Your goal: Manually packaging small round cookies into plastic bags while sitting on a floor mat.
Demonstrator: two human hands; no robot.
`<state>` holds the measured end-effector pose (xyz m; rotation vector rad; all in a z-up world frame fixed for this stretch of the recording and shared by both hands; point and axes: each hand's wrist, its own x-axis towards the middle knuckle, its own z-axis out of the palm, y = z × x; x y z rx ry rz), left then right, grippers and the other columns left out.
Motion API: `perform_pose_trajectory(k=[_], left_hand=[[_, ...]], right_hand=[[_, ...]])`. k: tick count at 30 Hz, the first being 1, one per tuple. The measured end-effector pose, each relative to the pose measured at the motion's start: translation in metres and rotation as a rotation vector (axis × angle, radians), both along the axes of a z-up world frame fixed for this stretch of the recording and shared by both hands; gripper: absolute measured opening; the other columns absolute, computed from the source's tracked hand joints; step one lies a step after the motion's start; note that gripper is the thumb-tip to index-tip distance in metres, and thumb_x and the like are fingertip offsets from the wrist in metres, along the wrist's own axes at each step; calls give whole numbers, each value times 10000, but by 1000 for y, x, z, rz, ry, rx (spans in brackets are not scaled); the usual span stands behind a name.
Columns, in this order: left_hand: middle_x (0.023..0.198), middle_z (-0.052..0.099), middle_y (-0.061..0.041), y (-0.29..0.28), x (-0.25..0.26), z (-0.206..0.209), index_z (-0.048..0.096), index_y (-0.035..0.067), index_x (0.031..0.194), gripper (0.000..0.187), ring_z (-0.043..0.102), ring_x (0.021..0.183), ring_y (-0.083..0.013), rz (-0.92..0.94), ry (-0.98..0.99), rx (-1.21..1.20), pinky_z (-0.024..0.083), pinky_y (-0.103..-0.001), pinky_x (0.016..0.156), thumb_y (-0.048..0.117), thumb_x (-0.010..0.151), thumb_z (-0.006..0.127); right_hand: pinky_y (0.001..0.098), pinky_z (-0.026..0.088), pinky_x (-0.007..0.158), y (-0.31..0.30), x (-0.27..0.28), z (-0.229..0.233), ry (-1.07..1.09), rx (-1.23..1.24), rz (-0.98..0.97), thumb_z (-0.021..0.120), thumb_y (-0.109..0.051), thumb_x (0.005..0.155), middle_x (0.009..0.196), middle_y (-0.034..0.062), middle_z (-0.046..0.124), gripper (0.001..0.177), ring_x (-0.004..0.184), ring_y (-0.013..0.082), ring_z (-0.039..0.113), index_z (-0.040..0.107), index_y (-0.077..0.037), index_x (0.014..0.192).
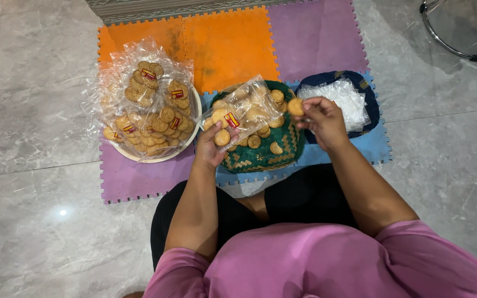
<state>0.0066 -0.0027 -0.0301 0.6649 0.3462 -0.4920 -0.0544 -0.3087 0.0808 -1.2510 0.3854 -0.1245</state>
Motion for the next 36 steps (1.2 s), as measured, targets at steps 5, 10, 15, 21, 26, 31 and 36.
perform_pose_trajectory(k=[5,10,15,21,26,31,36], left_hand=[[959,761,-220,0,-2,-10,683,64,1066,325,767,856,-399,-33,-27,-20,643,-536,769,227,808,794],[939,755,-238,-2,-5,5,681,39,1058,323,765,834,-395,-63,-55,-27,649,-531,737,209,806,792],[896,752,-232,-5,-7,14,656,28,1070,328,764,791,-388,-63,-87,-23,654,-527,693,152,797,787],[934,751,-236,-12,-6,-7,647,17,1114,355,752,795,-418,-33,-89,-33,644,-553,690,91,798,791],[953,750,-223,-19,-15,10,634,13,1142,391,756,805,-399,-77,-88,-11,647,-562,698,110,802,803],[980,752,-208,-23,-14,9,623,30,1160,408,761,827,-394,-55,-86,-16,652,-554,716,127,811,810],[994,746,-229,-22,-18,34,637,11,1162,418,756,868,-403,-62,-87,18,627,-578,792,136,810,826]], right_hand=[[298,682,686,8,14,22,-143,-159,24,681,-32,995,939,92,634,323,766,199,734,485,-31,1252],[257,667,676,13,21,18,-165,-253,54,719,1,962,886,106,687,270,727,157,734,555,15,1176],[219,610,692,15,21,23,-194,-367,82,791,-1,906,857,93,706,267,746,107,698,659,2,1138],[448,478,962,40,1,56,-51,-388,462,620,-296,1020,1412,245,456,389,1196,330,456,679,-42,1309],[295,599,776,28,10,36,117,-291,695,753,-149,891,1274,170,603,543,953,190,657,611,-96,1413],[260,619,561,28,28,6,26,-308,664,774,10,832,1028,247,693,654,715,217,721,525,2,1436],[224,628,538,31,29,5,171,-134,702,779,-54,864,1030,94,655,535,746,205,761,596,30,1359]])
